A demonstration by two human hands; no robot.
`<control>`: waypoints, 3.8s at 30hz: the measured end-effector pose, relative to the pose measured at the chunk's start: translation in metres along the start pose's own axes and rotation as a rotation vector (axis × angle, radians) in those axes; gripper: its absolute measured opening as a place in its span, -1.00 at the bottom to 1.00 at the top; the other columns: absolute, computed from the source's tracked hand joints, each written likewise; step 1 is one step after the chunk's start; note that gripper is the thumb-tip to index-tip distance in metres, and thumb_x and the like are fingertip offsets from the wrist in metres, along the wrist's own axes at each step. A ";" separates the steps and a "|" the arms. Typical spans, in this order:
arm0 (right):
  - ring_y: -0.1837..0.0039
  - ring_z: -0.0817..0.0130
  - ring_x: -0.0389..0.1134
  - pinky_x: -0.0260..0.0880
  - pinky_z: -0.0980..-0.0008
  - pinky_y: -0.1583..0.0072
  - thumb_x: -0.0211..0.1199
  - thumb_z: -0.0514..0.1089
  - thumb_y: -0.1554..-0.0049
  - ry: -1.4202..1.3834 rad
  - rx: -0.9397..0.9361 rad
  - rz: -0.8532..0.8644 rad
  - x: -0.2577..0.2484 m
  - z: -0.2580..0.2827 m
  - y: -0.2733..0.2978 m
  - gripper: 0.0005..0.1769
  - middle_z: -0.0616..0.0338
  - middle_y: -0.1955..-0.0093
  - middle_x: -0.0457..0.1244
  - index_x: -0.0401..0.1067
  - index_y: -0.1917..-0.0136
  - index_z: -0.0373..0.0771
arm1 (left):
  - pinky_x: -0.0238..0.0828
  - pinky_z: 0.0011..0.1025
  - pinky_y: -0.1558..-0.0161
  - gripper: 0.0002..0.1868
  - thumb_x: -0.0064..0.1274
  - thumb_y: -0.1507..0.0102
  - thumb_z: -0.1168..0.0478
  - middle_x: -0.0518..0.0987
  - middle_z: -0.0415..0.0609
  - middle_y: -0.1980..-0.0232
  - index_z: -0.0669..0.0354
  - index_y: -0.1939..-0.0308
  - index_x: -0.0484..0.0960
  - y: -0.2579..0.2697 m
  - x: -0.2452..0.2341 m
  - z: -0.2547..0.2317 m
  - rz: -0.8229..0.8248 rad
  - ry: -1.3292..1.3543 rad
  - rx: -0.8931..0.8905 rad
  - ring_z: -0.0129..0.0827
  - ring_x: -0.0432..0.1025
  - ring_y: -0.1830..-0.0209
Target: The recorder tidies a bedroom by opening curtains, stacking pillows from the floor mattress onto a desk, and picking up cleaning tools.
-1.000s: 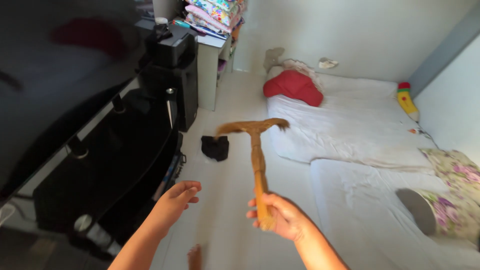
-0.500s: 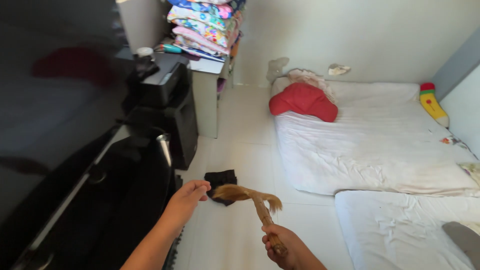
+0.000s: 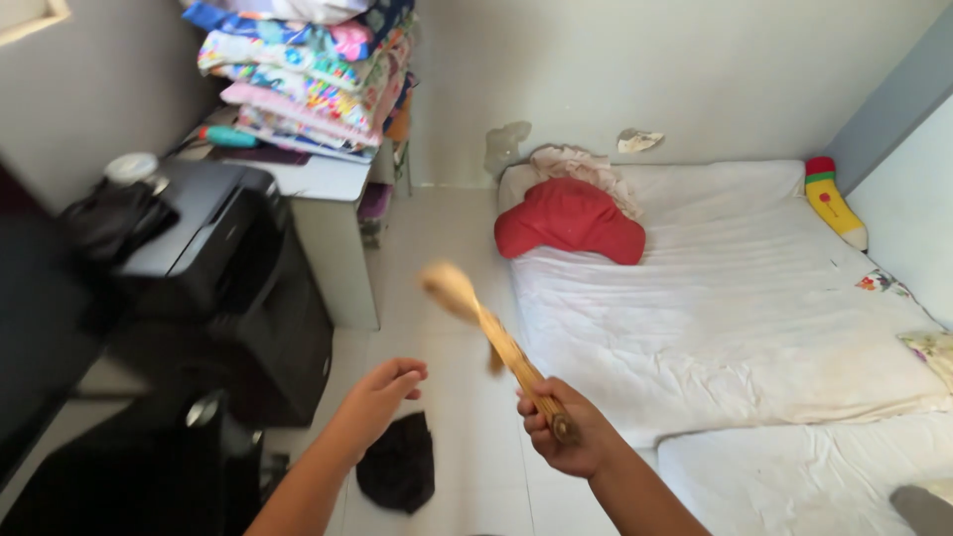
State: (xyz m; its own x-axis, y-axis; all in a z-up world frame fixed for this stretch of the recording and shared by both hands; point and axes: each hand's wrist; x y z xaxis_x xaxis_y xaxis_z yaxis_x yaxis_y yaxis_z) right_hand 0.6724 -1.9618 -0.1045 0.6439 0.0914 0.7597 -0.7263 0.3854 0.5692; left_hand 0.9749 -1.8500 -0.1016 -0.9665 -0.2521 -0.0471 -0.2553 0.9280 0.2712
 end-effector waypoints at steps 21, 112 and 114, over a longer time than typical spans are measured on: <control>0.42 0.41 0.17 0.13 0.39 0.41 0.27 -0.22 -0.12 0.630 0.013 -0.546 0.013 0.268 -0.396 -0.85 0.14 0.35 0.20 0.40 0.11 -0.37 | 0.39 -0.42 -0.10 -0.62 -0.05 -0.31 0.06 0.68 -0.25 -0.05 0.05 -0.14 0.65 -0.454 -0.122 -0.152 -0.048 -0.174 -0.074 -0.49 0.54 -0.03; 0.17 0.39 0.39 0.40 0.40 0.11 0.41 -0.14 0.02 1.638 0.151 0.016 -0.231 0.688 -0.812 -0.37 0.12 0.21 0.41 0.46 -0.34 -0.07 | 0.40 -0.46 -0.09 -0.67 -0.01 -0.34 0.20 0.68 -0.08 -0.01 0.26 -0.12 0.63 -0.881 -0.048 -0.048 -0.586 0.297 -0.227 -0.40 0.51 0.04; 0.14 0.36 0.42 0.42 0.32 0.07 0.46 0.10 -0.09 2.024 -0.124 -0.215 -0.244 0.712 -0.817 -0.45 0.12 0.15 0.39 0.47 -0.25 -0.16 | 0.40 -0.45 -0.09 -0.65 -0.02 -0.32 0.13 0.70 -0.16 -0.03 0.17 -0.13 0.63 -0.845 -0.045 -0.076 -0.638 0.183 -0.377 -0.45 0.55 0.01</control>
State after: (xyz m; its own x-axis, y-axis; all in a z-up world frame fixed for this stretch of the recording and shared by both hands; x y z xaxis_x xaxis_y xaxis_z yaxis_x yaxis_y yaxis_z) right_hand 0.9374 -2.9523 -0.5307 0.0557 0.6934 -0.7184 -0.6568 0.5674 0.4967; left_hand 1.2361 -2.6440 -0.2559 -0.6069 -0.7799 -0.1530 -0.7052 0.4397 0.5562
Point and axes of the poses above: each hand's wrist, its own y-axis away from the middle knuckle, its own x-axis out of the palm, z = x × y
